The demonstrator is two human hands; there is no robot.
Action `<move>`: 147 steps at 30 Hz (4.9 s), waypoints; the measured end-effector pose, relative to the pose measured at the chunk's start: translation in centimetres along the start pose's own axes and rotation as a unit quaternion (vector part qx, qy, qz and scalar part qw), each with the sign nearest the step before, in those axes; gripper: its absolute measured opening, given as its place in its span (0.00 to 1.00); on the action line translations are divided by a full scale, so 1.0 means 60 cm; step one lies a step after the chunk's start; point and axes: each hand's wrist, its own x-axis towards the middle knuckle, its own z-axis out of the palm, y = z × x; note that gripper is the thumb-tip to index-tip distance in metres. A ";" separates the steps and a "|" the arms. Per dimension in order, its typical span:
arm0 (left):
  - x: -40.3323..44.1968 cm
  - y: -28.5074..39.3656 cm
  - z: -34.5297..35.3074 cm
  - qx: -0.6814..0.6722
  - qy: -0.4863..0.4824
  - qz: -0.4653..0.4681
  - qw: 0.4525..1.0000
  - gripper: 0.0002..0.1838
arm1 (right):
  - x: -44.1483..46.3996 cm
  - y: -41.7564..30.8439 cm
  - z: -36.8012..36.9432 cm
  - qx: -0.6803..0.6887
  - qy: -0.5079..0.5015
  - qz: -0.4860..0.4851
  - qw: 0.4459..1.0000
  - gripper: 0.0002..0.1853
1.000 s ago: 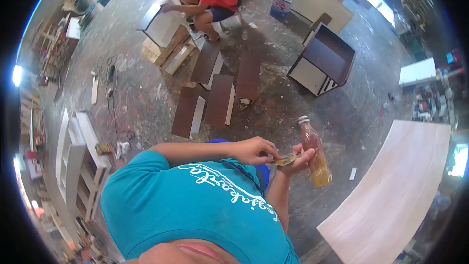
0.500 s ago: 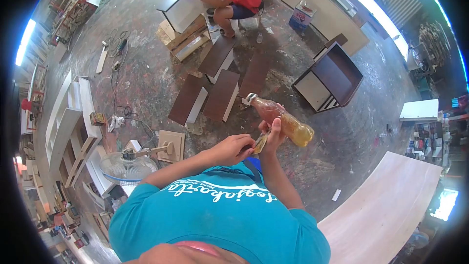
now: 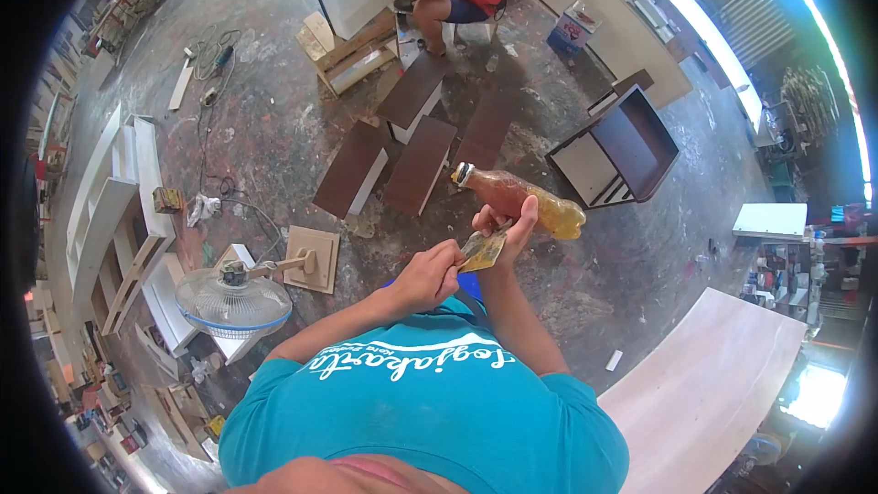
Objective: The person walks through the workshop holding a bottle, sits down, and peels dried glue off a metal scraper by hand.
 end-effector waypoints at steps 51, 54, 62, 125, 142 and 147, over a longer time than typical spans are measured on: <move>0.026 0.086 -0.060 0.141 0.005 0.138 0.980 0.01 | 0.039 -0.036 0.045 0.155 -0.209 0.054 0.964 0.44; 0.023 0.092 -0.061 0.132 0.004 0.128 0.983 0.01 | 0.040 -0.041 0.049 0.159 -0.207 0.055 0.964 0.45; 0.005 0.107 -0.066 0.129 -0.003 0.092 0.987 0.01 | 0.036 -0.042 0.074 0.131 -0.200 0.039 0.970 0.41; -0.100 0.053 -0.102 0.050 0.081 -0.086 0.992 0.07 | 0.077 0.027 0.091 0.160 -0.316 0.025 0.935 0.44; -0.070 0.065 -0.096 0.102 0.155 0.020 0.982 0.08 | 0.173 -0.090 0.079 0.214 -0.388 -0.062 0.894 0.44; -0.084 0.039 -0.071 0.019 0.184 -0.013 0.983 0.15 | 0.185 -0.109 0.084 0.231 -0.366 -0.049 0.900 0.42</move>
